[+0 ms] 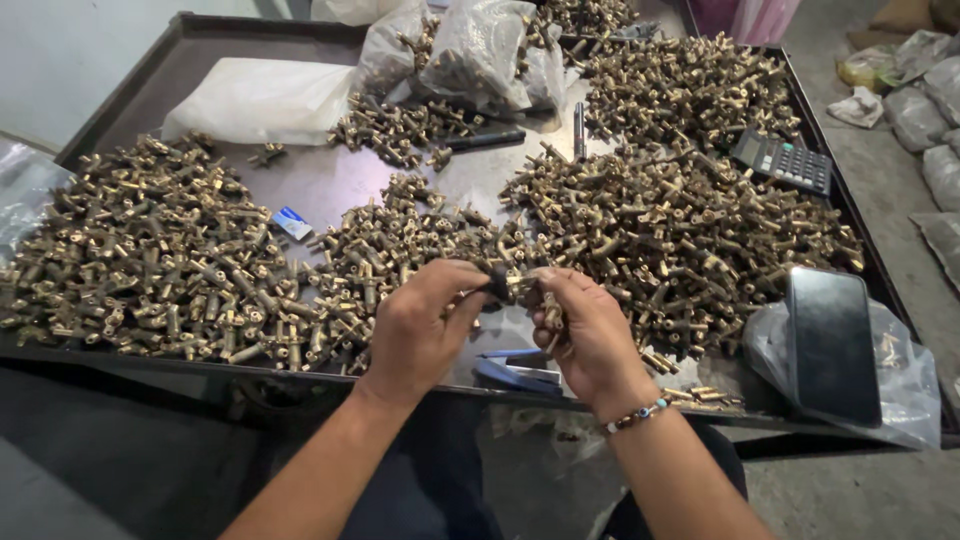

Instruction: The person sits at a metal table covered in brass-colored metal components and repeatedly picks up a small black plastic piece and a metal piece to assemble them by hand. The person handles the items one at a time, fitting the black piece onto the metal component and placing the finished unit back onto the table.

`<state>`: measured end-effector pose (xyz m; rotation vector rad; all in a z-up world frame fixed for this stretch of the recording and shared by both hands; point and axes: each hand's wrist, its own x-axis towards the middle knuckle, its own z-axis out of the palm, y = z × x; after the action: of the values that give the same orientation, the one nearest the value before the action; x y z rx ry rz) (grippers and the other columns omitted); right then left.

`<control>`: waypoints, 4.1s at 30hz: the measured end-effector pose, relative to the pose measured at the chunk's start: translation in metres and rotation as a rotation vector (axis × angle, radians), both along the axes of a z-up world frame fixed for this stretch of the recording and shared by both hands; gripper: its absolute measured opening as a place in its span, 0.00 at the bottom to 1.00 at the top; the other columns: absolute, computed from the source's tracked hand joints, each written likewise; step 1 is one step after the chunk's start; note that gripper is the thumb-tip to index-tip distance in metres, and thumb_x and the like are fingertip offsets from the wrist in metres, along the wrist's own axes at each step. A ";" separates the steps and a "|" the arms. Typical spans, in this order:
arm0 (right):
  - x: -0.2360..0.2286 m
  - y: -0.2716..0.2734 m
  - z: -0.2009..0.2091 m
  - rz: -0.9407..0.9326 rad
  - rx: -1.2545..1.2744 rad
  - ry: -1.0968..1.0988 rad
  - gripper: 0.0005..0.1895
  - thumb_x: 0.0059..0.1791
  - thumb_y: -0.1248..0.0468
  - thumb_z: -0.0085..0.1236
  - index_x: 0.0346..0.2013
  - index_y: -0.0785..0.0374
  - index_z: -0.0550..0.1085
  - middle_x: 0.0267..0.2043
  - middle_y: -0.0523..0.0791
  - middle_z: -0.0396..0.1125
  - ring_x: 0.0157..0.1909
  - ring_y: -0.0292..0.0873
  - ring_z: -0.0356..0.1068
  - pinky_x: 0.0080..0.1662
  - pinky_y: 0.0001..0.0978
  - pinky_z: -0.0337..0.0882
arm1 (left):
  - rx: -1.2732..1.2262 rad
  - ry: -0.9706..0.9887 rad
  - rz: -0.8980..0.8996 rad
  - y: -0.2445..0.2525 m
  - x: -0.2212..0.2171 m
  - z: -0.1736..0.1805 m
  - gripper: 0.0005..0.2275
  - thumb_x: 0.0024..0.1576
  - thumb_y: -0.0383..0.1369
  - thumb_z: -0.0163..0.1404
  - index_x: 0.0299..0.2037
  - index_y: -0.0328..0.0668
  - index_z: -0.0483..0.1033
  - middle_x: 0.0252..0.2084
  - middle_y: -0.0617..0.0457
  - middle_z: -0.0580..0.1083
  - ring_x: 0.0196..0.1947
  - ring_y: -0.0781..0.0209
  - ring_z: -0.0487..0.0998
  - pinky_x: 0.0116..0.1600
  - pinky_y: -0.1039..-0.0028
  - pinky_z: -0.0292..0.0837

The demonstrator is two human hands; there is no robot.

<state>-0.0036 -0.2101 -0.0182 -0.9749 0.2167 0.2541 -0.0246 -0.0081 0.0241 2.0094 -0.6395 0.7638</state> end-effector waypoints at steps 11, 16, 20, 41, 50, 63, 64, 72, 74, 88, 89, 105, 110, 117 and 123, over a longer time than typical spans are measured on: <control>0.116 0.041 0.011 -0.112 0.230 0.167 0.12 0.55 0.55 0.45 0.46 0.60 0.66 0.40 0.53 0.69 0.41 0.51 0.71 0.52 0.51 0.76 | -0.145 0.234 0.072 0.014 0.008 -0.017 0.07 0.54 0.25 0.59 0.41 0.40 0.77 0.37 0.51 0.79 0.35 0.60 0.84 0.40 0.73 0.79; 0.202 0.076 0.040 -0.014 0.113 -0.092 0.36 0.50 0.41 0.49 0.69 0.47 0.59 0.53 0.41 0.66 0.46 0.51 0.66 0.59 0.61 0.66 | -0.157 0.330 0.049 0.009 0.008 -0.018 0.07 0.53 0.25 0.59 0.40 0.38 0.78 0.36 0.51 0.79 0.34 0.61 0.84 0.38 0.73 0.79; 0.202 0.081 0.027 -0.105 -0.543 -0.184 0.37 0.50 0.44 0.60 0.68 0.57 0.60 0.61 0.48 0.73 0.57 0.54 0.71 0.55 0.54 0.74 | -0.128 0.311 0.075 0.021 0.008 -0.013 0.07 0.53 0.25 0.59 0.40 0.38 0.78 0.35 0.51 0.79 0.34 0.61 0.84 0.38 0.73 0.78; 0.114 0.051 -0.004 0.134 -1.692 -0.516 0.16 0.43 0.46 0.61 0.34 0.52 0.82 0.39 0.47 0.76 0.43 0.53 0.75 0.47 0.48 0.74 | -0.130 0.324 0.045 0.014 0.004 -0.010 0.06 0.53 0.28 0.59 0.40 0.39 0.79 0.35 0.51 0.79 0.34 0.60 0.83 0.39 0.71 0.77; 0.046 0.024 0.002 -0.134 -0.604 -0.459 0.06 0.54 0.65 0.53 0.37 0.64 0.74 0.30 0.44 0.73 0.27 0.32 0.69 0.29 0.24 0.70 | 0.046 0.451 0.232 0.061 0.092 -0.025 0.07 0.59 0.35 0.54 0.46 0.49 0.76 0.53 0.58 0.80 0.22 0.52 0.79 0.43 0.67 0.81; 0.009 0.004 -0.024 -0.140 -0.209 -0.337 0.09 0.55 0.70 0.49 0.48 0.67 0.75 0.29 0.43 0.71 0.23 0.29 0.61 0.26 0.22 0.63 | 0.238 0.556 0.063 0.100 0.229 -0.089 0.13 0.57 0.38 0.54 0.50 0.45 0.73 0.46 0.47 0.79 0.48 0.52 0.79 0.54 0.65 0.72; 0.009 0.004 -0.024 -0.124 -0.156 -0.302 0.10 0.53 0.70 0.49 0.47 0.66 0.75 0.30 0.42 0.72 0.23 0.29 0.61 0.27 0.22 0.64 | 0.245 0.561 0.067 0.097 0.226 -0.091 0.13 0.58 0.39 0.54 0.50 0.45 0.73 0.46 0.47 0.79 0.47 0.51 0.79 0.54 0.64 0.73; -0.004 0.007 -0.022 -0.114 -0.237 -0.257 0.13 0.55 0.59 0.52 0.47 0.64 0.77 0.28 0.43 0.72 0.20 0.30 0.61 0.24 0.21 0.62 | 0.225 0.632 -0.075 0.047 0.175 -0.082 0.14 0.57 0.39 0.53 0.51 0.47 0.72 0.46 0.48 0.79 0.47 0.53 0.80 0.55 0.65 0.73; -0.009 0.004 -0.022 -0.146 -0.242 -0.278 0.14 0.57 0.57 0.51 0.46 0.64 0.76 0.29 0.44 0.73 0.20 0.30 0.61 0.24 0.20 0.62 | 0.226 0.624 -0.134 0.033 0.169 -0.083 0.14 0.57 0.39 0.52 0.51 0.47 0.71 0.46 0.48 0.79 0.48 0.53 0.80 0.55 0.65 0.73; -0.021 -0.004 -0.007 -0.248 -0.262 -0.350 0.13 0.56 0.58 0.53 0.46 0.64 0.76 0.34 0.45 0.75 0.22 0.30 0.63 0.25 0.21 0.64 | 0.116 0.388 -0.253 0.006 0.124 0.006 0.05 0.59 0.32 0.55 0.41 0.43 0.77 0.40 0.53 0.82 0.42 0.63 0.83 0.43 0.72 0.80; -0.022 -0.003 -0.004 -0.252 -0.273 -0.353 0.13 0.56 0.58 0.53 0.46 0.65 0.76 0.34 0.44 0.75 0.23 0.29 0.63 0.26 0.21 0.65 | 0.088 0.320 -0.314 0.008 0.111 0.016 0.05 0.58 0.30 0.56 0.42 0.42 0.78 0.39 0.52 0.82 0.41 0.63 0.84 0.44 0.72 0.80; -0.047 -0.018 -0.006 0.004 -0.322 -0.356 0.11 0.53 0.65 0.56 0.46 0.67 0.77 0.32 0.42 0.72 0.28 0.32 0.68 0.30 0.24 0.69 | 0.084 0.132 -0.363 0.006 0.006 0.015 0.06 0.55 0.29 0.60 0.40 0.41 0.79 0.36 0.51 0.79 0.34 0.56 0.82 0.39 0.68 0.76; -0.058 -0.019 -0.004 0.063 -0.420 -0.477 0.11 0.51 0.68 0.59 0.48 0.68 0.78 0.34 0.41 0.72 0.34 0.31 0.69 0.34 0.24 0.71 | -0.251 0.860 -0.418 0.006 -0.003 -0.007 0.06 0.55 0.29 0.59 0.40 0.40 0.80 0.32 0.55 0.80 0.29 0.66 0.80 0.32 0.74 0.75; -0.054 -0.011 0.006 0.036 -0.461 -0.427 0.08 0.51 0.65 0.59 0.43 0.66 0.79 0.31 0.41 0.74 0.31 0.32 0.71 0.34 0.24 0.71 | -0.517 0.982 -0.529 0.006 -0.002 -0.018 0.06 0.57 0.26 0.58 0.43 0.37 0.79 0.35 0.53 0.79 0.32 0.68 0.80 0.36 0.75 0.78; -0.043 -0.006 0.009 0.021 -0.315 -0.082 0.11 0.52 0.59 0.59 0.34 0.66 0.76 0.24 0.43 0.71 0.24 0.35 0.68 0.28 0.26 0.67 | 0.080 0.038 -0.212 0.009 -0.012 -0.002 0.08 0.53 0.25 0.61 0.41 0.41 0.81 0.43 0.52 0.81 0.39 0.58 0.84 0.43 0.74 0.81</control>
<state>-0.0467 -0.2162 -0.0094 -1.2981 0.1749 0.2017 -0.0369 0.0009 0.0222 1.9839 -0.8566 0.5810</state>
